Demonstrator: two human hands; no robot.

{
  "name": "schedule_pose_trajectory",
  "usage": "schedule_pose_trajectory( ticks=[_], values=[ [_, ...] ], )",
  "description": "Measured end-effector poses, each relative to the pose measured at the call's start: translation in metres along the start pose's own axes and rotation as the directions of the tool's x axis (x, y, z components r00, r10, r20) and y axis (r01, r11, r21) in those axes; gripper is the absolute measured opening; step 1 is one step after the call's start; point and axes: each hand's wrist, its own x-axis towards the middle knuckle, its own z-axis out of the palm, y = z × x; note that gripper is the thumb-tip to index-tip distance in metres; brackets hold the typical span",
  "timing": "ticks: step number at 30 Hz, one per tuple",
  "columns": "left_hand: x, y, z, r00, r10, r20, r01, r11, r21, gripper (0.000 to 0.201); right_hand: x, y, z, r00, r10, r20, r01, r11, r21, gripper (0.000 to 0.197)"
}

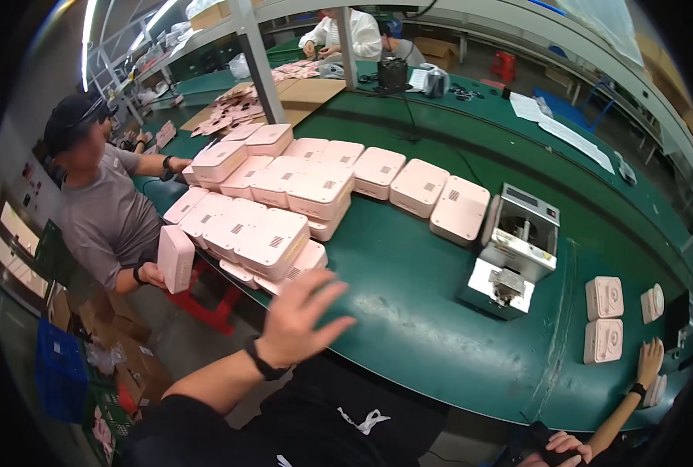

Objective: The person picks up a pink device, places it on the table, and drives screws into the back using a power screwdriver. They then set the device aside and repeat the process with another pink device from the stack.

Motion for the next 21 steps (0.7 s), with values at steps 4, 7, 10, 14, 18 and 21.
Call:
schedule_pose_trajectory(
  ticks=[4, 7, 10, 14, 18, 21],
  values=[
    [-0.008, -0.004, -0.028, 0.941, -0.282, -0.188, 0.330, 0.891, 0.311, 0.068, 0.017, 0.001, 0.019, 0.987, -0.016, 0.163, 0.029, 0.997, -0.076, 0.016],
    [-0.011, -0.022, -0.031, 0.898, -0.373, -0.235, 0.437, 0.825, 0.359, 0.064, 0.015, 0.000, 0.032, 0.970, 0.039, 0.240, 0.008, 0.981, -0.191, 0.009],
    [-0.016, -0.042, -0.026, 0.892, -0.408, -0.193, 0.450, 0.842, 0.297, 0.061, 0.009, 0.000, 0.045, 0.939, 0.105, 0.327, -0.045, 0.981, -0.186, 0.006],
    [-0.035, -0.057, -0.021, 0.911, -0.352, -0.216, 0.393, 0.900, 0.188, 0.058, 0.001, -0.007, 0.054, 0.957, 0.105, 0.271, -0.060, 0.984, -0.170, 0.009],
    [-0.049, -0.050, -0.024, 0.911, -0.305, -0.276, 0.331, 0.942, 0.050, 0.055, 0.005, -0.003, 0.046, 0.930, 0.117, 0.348, -0.100, 0.993, -0.066, 0.020],
    [-0.043, -0.034, -0.028, 0.984, -0.082, -0.156, 0.069, 0.994, -0.087, 0.053, 0.012, 0.009, 0.039, 0.917, 0.189, 0.352, -0.164, 0.982, -0.099, 0.030]
  ],
)
